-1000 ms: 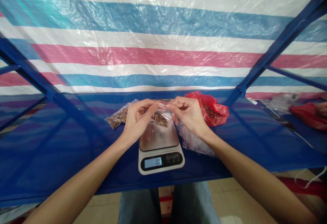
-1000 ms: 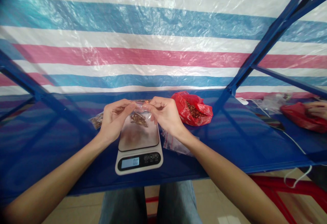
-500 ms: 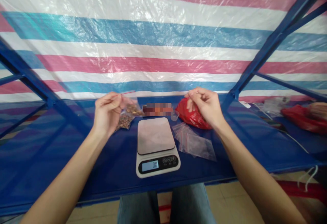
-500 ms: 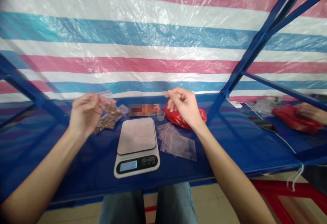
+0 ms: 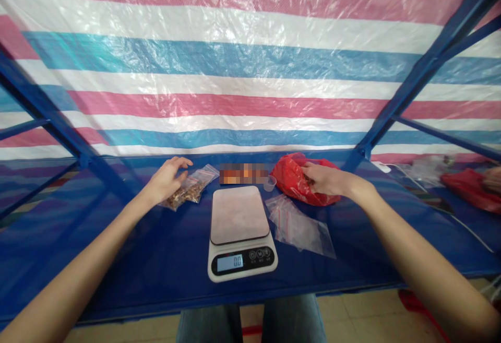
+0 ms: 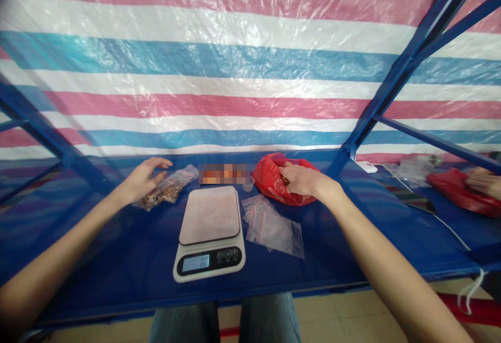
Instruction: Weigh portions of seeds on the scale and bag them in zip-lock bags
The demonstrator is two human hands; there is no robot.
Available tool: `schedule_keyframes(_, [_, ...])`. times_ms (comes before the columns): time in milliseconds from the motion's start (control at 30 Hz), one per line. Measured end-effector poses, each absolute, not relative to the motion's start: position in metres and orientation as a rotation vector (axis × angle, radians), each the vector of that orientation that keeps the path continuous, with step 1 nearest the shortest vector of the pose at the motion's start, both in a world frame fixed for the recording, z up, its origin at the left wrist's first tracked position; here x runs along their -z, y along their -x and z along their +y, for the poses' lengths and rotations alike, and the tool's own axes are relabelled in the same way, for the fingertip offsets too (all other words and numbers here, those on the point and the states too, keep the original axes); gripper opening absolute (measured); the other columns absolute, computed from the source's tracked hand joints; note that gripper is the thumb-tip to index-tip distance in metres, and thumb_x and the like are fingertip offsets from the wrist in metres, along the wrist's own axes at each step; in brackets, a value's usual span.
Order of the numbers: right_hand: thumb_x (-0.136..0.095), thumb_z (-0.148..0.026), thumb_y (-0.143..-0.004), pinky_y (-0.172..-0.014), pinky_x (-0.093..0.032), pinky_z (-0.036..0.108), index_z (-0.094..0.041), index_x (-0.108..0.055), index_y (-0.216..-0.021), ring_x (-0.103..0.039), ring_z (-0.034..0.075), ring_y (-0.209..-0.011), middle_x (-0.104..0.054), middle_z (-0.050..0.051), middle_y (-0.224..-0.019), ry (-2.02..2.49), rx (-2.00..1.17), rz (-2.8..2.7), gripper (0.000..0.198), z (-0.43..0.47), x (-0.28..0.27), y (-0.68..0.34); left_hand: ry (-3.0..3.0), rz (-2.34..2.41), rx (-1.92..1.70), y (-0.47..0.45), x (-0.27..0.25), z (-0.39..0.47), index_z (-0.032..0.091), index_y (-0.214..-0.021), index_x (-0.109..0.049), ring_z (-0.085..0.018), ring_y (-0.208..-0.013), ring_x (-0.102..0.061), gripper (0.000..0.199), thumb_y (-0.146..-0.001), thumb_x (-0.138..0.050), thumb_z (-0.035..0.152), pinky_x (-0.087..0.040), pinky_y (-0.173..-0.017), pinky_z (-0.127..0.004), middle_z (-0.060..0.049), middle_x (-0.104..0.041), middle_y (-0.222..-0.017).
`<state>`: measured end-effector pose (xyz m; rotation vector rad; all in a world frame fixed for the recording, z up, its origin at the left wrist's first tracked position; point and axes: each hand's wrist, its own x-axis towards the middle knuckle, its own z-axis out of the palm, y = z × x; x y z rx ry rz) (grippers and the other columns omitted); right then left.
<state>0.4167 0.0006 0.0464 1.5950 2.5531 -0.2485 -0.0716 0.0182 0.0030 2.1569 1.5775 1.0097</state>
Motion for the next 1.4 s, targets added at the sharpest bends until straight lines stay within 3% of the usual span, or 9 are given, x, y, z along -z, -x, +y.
schedule_keyframes(67, [-0.060,0.000,-0.073,-0.100,-0.056,0.037,-0.016,-0.076,-0.095,-0.073,0.031,-0.109,-0.077,0.015,-0.111,-1.554,0.256,2.618,0.032,0.007,-0.043,-0.414,-2.252,1.536,-0.982,0.067,-0.002,0.019,0.019,-0.109,-0.074,-0.030,-0.114,-0.068,0.037,-0.089,-0.058,0.045,-0.050,-0.110,-0.050,-0.011,-0.073,-0.116])
schedule_keyframes(200, [-0.056,0.004,-0.070,-0.119,-0.047,0.045,-0.014,-0.077,-0.110,-0.066,0.035,-0.132,-0.075,0.018,-0.128,-1.513,0.178,2.829,0.049,0.017,-0.020,-0.424,-2.393,1.411,-0.884,0.051,0.000,0.011,0.018,-0.115,-0.072,-0.029,-0.117,-0.067,0.042,-0.105,-0.043,0.047,-0.050,-0.112,-0.049,-0.012,-0.071,-0.120])
schedule_keyframes(433, [-0.053,0.005,-0.068,-0.120,-0.049,0.044,-0.017,-0.071,-0.134,-0.061,0.032,-0.142,-0.068,0.016,-0.146,-1.460,0.082,3.008,0.071,0.022,0.008,-0.444,-2.419,1.293,-0.798,0.042,0.007,0.000,0.022,-0.125,-0.072,-0.025,-0.126,-0.065,0.043,-0.112,-0.040,0.047,-0.049,-0.116,-0.040,-0.009,-0.070,-0.134])
schedule_keyframes(567, [-0.056,0.002,-0.074,-0.111,-0.055,0.044,-0.018,-0.072,-0.124,-0.069,0.034,-0.131,-0.068,0.017,-0.145,-1.484,0.054,3.020,0.057,0.020,-0.001,-0.445,-2.487,1.263,-0.665,0.047,0.011,-0.003,0.027,-0.134,-0.071,-0.027,-0.138,-0.059,0.043,-0.112,-0.039,0.047,-0.044,-0.123,-0.044,-0.007,-0.067,-0.145])
schedule_keyframes(700, [-0.056,-0.004,-0.085,-0.086,-0.057,0.035,-0.022,-0.069,-0.101,-0.076,0.026,-0.097,-0.077,0.009,-0.108,-1.424,0.115,3.076,0.027,0.017,-0.017,-0.444,-2.513,1.307,-0.635,0.055,0.013,0.000,0.026,-0.134,-0.071,-0.028,-0.138,-0.059,0.045,-0.112,-0.040,0.049,-0.044,-0.123,-0.047,-0.008,-0.066,-0.144])
schedule_keyframes(767, [-0.054,-0.007,-0.089,-0.071,-0.052,0.032,-0.022,-0.065,-0.091,-0.070,0.022,-0.077,-0.073,0.006,-0.090,-1.427,0.137,3.071,0.019,0.015,-0.024,-0.445,-2.522,1.337,-0.656,0.060,0.014,0.003,0.025,-0.132,-0.072,-0.028,-0.135,-0.060,0.045,-0.111,-0.040,0.048,-0.045,-0.121,-0.047,-0.009,-0.066,-0.142])
schedule_keyframes(833, [-0.053,-0.008,-0.090,-0.066,-0.047,0.031,-0.022,-0.063,-0.088,-0.066,0.020,-0.070,-0.070,0.004,-0.086,-1.440,0.154,3.078,0.017,0.013,-0.030,-0.446,-2.520,1.358,-0.677,0.063,0.016,0.004,0.024,-0.131,-0.072,-0.028,-0.133,-0.060,0.045,-0.111,-0.040,0.048,-0.045,-0.121,-0.048,-0.010,-0.066,-0.141])
schedule_keyframes(1167, [-0.056,-0.023,-0.102,-0.100,-0.056,0.046,-0.027,-0.075,-0.099,-0.072,0.030,-0.105,-0.075,0.010,-0.106,-2.009,-0.149,3.396,0.020,-0.021,-0.052,-0.394,-2.500,1.365,-0.695,0.067,0.018,0.008,0.024,-0.128,-0.073,-0.030,-0.132,-0.061,0.046,-0.109,-0.041,0.051,-0.046,-0.120,-0.050,-0.010,-0.068,-0.138])
schedule_keyframes(1400, [-0.055,-0.019,-0.106,-0.091,-0.061,0.041,-0.026,-0.079,-0.108,-0.073,0.025,-0.103,-0.076,0.008,-0.110,-1.446,0.308,3.591,0.025,-0.029,-0.018,-0.351,-2.491,1.369,-0.681,0.067,0.018,0.007,0.024,-0.132,-0.073,-0.031,-0.133,-0.061,0.048,-0.109,-0.041,0.051,-0.045,-0.122,-0.049,-0.010,-0.067,-0.141])
